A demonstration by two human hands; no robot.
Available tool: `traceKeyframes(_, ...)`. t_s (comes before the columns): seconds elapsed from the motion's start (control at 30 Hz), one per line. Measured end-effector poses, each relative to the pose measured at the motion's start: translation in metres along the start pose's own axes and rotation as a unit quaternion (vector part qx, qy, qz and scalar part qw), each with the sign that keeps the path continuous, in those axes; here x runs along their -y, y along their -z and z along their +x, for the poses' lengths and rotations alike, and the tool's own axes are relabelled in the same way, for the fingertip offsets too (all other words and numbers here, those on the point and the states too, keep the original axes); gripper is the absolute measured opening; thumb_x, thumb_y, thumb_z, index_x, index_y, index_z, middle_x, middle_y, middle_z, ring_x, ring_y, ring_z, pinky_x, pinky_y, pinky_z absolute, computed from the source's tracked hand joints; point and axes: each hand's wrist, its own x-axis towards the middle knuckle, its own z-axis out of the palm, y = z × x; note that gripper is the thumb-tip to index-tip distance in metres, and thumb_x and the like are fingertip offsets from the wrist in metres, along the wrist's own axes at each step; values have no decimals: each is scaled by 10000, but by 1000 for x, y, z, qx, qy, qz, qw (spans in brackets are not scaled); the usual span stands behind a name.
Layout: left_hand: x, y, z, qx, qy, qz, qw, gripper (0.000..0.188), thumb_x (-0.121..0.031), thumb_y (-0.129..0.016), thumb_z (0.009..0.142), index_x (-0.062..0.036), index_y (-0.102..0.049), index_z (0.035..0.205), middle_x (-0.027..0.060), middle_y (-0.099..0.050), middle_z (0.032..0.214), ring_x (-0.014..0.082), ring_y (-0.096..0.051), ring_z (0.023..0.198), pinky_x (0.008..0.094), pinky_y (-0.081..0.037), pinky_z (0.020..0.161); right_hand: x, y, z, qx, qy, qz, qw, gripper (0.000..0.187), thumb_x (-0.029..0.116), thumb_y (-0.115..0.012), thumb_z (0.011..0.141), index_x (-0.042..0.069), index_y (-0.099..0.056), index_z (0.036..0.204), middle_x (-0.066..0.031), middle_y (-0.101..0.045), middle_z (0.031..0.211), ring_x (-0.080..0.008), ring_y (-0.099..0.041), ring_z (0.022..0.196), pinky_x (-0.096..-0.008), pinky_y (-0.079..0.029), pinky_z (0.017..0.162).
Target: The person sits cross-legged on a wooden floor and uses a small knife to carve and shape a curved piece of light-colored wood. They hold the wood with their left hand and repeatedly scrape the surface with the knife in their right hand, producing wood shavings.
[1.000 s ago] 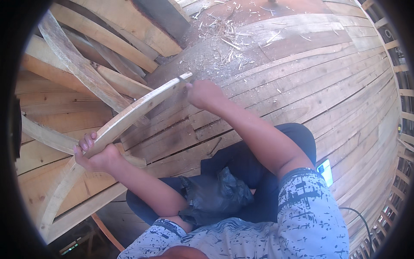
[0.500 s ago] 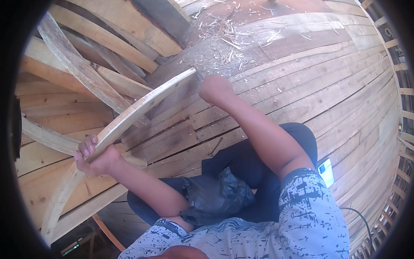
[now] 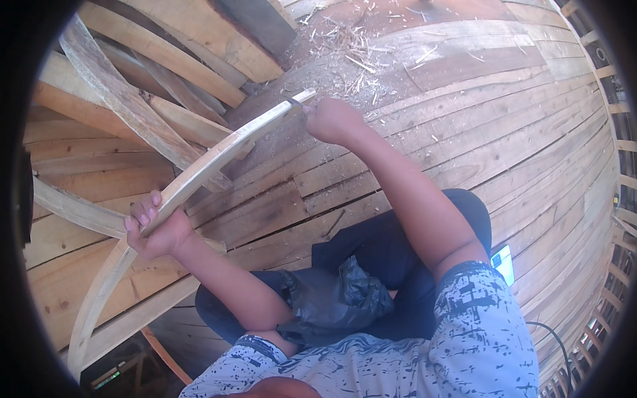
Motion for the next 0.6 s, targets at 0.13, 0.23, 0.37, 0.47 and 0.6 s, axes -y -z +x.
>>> traceKeyframes(0.13, 12, 7, 1, 88, 3, -20, 996, 181, -211, -574, 874, -200, -527, 699, -35, -480, 647, 125, -448, 598, 344, -392, 673, -22, -23, 13, -28, 12, 36, 999, 495, 374, -458, 1010, -74, -664, 1053, -296, -687, 996, -454, -656, 1012, -517, -494, 918)
traceKeyframes(0.23, 11, 8, 0, 104, 8, -31, 994, 154, -196, -587, 865, -190, -568, 712, -33, -477, 646, 121, -456, 615, 332, -386, 682, -23, -24, 18, 8, -11, 93, 996, 487, 371, -452, 1014, -68, -662, 1042, -313, -677, 978, -465, -651, 995, -536, -491, 907)
traceKeyframes(0.37, 14, 8, -2, 101, 7, -34, 994, 151, -183, -588, 862, -181, -585, 711, -32, -476, 646, 121, -458, 621, 336, -386, 688, 24, -36, -12, -36, 148, 95, 984, 496, 366, -418, 1032, -57, -671, 972, -311, -671, 903, -481, -647, 920, -549, -495, 848)
traceKeyframes(0.47, 17, 5, -2, 134, 8, -34, 990, 151, -185, -587, 859, -178, -566, 710, -29, -473, 649, 127, -448, 617, 337, -383, 687, 14, -39, -12, -49, 148, 81, 984, 510, 360, -401, 1040, -55, -671, 919, -303, -666, 849, -489, -644, 868, -552, -494, 812)
traceKeyframes(0.6, 16, -13, -7, 162, -1, -18, 987, 139, -185, -579, 861, -176, -557, 725, -25, -471, 657, 134, -441, 620, 338, -382, 691, 11, -27, -1, -43, 92, 90, 991, 497, 341, -397, 1038, -46, -679, 904, -310, -667, 839, -491, -651, 859, -564, -499, 816)
